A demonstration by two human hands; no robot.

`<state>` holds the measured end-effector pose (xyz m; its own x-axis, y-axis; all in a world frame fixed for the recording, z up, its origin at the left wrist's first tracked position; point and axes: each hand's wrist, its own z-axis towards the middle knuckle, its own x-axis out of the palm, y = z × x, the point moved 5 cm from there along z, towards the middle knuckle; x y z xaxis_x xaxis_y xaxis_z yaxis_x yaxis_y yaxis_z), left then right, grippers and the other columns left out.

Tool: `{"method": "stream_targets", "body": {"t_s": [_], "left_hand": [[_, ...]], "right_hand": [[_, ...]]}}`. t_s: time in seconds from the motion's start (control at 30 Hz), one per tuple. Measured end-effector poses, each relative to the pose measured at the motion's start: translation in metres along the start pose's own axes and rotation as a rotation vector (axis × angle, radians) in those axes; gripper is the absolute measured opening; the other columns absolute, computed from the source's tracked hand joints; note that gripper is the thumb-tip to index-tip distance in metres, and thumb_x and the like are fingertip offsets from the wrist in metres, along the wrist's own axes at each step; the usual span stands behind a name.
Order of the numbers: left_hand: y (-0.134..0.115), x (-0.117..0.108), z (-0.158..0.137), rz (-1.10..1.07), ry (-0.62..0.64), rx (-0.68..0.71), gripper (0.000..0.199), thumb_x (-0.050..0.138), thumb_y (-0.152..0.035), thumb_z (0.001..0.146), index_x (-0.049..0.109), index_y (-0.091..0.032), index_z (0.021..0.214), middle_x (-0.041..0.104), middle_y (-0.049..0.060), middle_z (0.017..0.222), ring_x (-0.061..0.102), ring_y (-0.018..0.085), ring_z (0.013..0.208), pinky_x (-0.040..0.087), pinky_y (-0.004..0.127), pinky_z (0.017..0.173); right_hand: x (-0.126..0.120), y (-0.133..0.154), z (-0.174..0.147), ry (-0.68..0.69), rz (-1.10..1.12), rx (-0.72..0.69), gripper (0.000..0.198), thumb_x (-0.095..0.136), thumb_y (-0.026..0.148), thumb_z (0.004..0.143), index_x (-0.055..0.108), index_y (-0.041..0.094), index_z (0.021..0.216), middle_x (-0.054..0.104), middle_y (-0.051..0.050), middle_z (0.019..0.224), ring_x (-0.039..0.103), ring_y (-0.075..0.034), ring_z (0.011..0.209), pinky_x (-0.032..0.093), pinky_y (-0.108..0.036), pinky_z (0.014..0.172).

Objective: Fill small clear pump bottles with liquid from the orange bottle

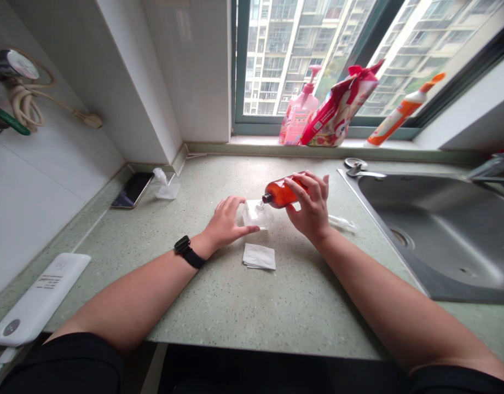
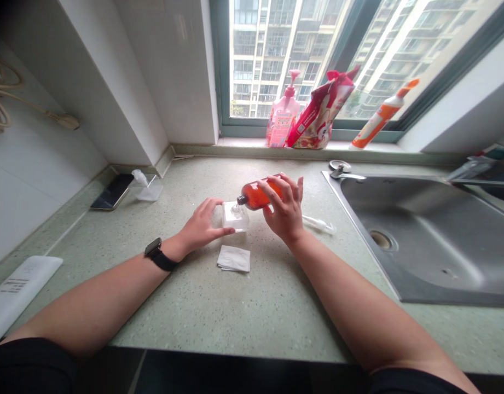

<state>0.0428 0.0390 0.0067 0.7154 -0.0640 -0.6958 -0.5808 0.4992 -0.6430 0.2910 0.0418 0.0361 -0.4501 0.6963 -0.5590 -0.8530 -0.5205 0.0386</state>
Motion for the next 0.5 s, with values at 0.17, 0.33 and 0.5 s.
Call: {"method": "stream_targets", "body": {"t_s": [0.17,0.33,0.5], "left_hand": [[-0.0008,-0.0003,-0.0001,0.002,0.008,-0.009,0.078,0.085,-0.072,0.082,0.055,-0.026,0.138,0.062,0.013,0.141,0.06,0.038,0.133,0.048,0.06,0.116],[-0.0006,-0.0001,0.0,0.015,-0.005,-0.002,0.078,0.084,-0.072,0.082,0.055,-0.025,0.137,0.063,0.013,0.14,0.06,0.038,0.132,0.049,0.06,0.116],[-0.0002,0.0001,0.0,0.017,-0.013,0.013,0.076,0.084,-0.072,0.083,0.055,-0.026,0.137,0.063,0.012,0.139,0.061,0.037,0.131,0.05,0.06,0.115]], "right_hand": [[-0.0015,0.0014,0.0005,-0.019,-0.017,-0.024,0.085,0.071,0.008,0.087,0.044,0.044,0.159,0.061,-0.007,0.145,0.052,-0.038,0.148,0.024,-0.075,0.132],[-0.0019,0.0015,0.0009,-0.028,-0.02,-0.034,0.082,0.071,0.009,0.088,0.045,0.043,0.158,0.061,-0.007,0.144,0.053,-0.038,0.147,0.025,-0.075,0.132],[-0.001,0.0006,0.0004,-0.023,-0.023,-0.038,0.084,0.069,0.009,0.087,0.044,0.043,0.16,0.061,-0.007,0.145,0.052,-0.038,0.148,0.025,-0.076,0.132]]}}
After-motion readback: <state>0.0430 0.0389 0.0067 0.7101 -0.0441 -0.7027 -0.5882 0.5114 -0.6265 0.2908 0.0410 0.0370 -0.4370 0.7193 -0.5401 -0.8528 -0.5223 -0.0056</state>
